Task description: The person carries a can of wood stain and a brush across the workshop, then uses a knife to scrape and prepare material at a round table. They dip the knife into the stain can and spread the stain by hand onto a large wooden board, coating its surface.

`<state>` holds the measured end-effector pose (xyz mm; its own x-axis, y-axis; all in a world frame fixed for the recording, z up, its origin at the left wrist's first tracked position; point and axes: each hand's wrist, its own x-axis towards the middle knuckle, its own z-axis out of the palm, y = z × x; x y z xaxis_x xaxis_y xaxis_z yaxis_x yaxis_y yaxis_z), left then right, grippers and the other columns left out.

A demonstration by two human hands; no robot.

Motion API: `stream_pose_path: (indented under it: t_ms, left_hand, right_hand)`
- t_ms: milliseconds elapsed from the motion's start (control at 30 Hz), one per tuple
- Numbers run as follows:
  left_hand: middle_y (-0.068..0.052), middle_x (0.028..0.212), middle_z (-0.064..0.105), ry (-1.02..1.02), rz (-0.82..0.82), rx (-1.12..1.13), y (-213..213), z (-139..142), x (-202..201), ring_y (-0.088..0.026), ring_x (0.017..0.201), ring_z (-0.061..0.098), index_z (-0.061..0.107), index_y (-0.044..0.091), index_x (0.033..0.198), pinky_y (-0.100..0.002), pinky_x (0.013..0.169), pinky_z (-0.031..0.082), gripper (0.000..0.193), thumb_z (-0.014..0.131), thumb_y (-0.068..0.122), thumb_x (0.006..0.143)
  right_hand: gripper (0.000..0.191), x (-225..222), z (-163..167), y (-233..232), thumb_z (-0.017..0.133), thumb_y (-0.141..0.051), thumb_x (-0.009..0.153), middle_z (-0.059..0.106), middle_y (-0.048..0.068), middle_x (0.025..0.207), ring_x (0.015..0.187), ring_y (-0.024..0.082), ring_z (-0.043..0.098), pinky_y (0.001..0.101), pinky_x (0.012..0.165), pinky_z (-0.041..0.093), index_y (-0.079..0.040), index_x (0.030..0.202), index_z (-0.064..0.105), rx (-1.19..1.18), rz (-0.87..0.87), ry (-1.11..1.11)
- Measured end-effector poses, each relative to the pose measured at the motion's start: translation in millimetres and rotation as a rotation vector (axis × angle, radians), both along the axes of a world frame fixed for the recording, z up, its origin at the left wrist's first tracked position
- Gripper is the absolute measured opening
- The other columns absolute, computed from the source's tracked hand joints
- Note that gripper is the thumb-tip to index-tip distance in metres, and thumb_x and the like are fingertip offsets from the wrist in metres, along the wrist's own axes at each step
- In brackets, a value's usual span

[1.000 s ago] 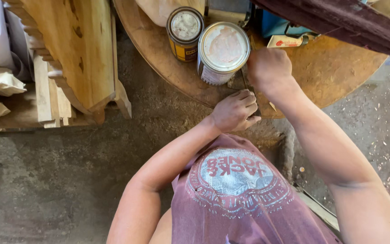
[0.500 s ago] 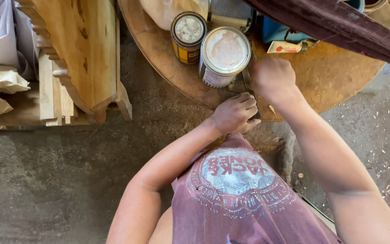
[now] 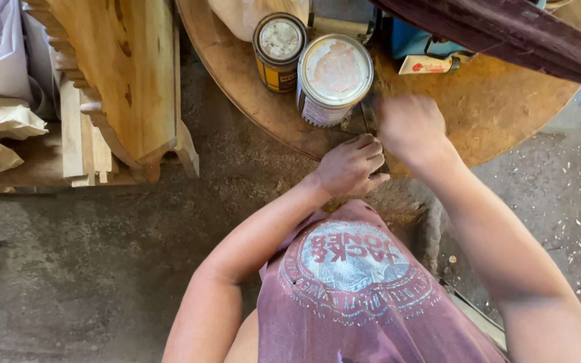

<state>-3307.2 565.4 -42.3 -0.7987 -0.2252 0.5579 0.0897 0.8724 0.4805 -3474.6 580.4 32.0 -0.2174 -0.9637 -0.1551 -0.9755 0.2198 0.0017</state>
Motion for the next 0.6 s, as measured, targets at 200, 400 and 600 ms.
stream_pose_path:
  t_ms: [200, 400, 600]
  left_hand:
    - [-0.012, 0.101, 0.062, 0.062, 0.028, -0.044, -2, 2, -1, -0.032, 0.105, 0.061, 0.066, 0.003, 0.089, -0.041, 0.094, 0.054, 0.034, 0.082, 0.030, 0.075]
    - [-0.010, 0.102, 0.063, 0.095, 0.031, -0.059, 0, 2, -1, -0.031, 0.103, 0.062, 0.069, 0.004, 0.096, -0.042, 0.097, 0.053, 0.033, 0.081, 0.029, 0.079]
    - [-0.013, 0.104, 0.064, 0.038, 0.060, -0.068, 1, -1, -1, -0.033, 0.104, 0.062, 0.068, 0.003, 0.094, -0.044, 0.094, 0.053, 0.033, 0.081, 0.030, 0.080]
  right_hand:
    - [0.021, 0, 11, 7, 0.056, -0.016, 0.088, 0.072, 0.018, 0.089, 0.088, 0.039, 0.071, 0.0509, 0.074, 0.057, -0.013, 0.095, 0.075, -0.025, 0.015, 0.006]
    - [0.024, 14, 16, 28, 0.053, -0.017, 0.090, 0.072, 0.019, 0.080, 0.078, 0.040, 0.071, 0.0527, 0.069, 0.056, -0.010, 0.102, 0.072, 0.015, 0.050, 0.015]
    - [0.025, 16, 5, 31, 0.050, -0.017, 0.098, 0.071, 0.020, 0.081, 0.078, 0.040, 0.071, 0.0532, 0.068, 0.055, -0.007, 0.104, 0.072, -0.041, 0.056, -0.014]
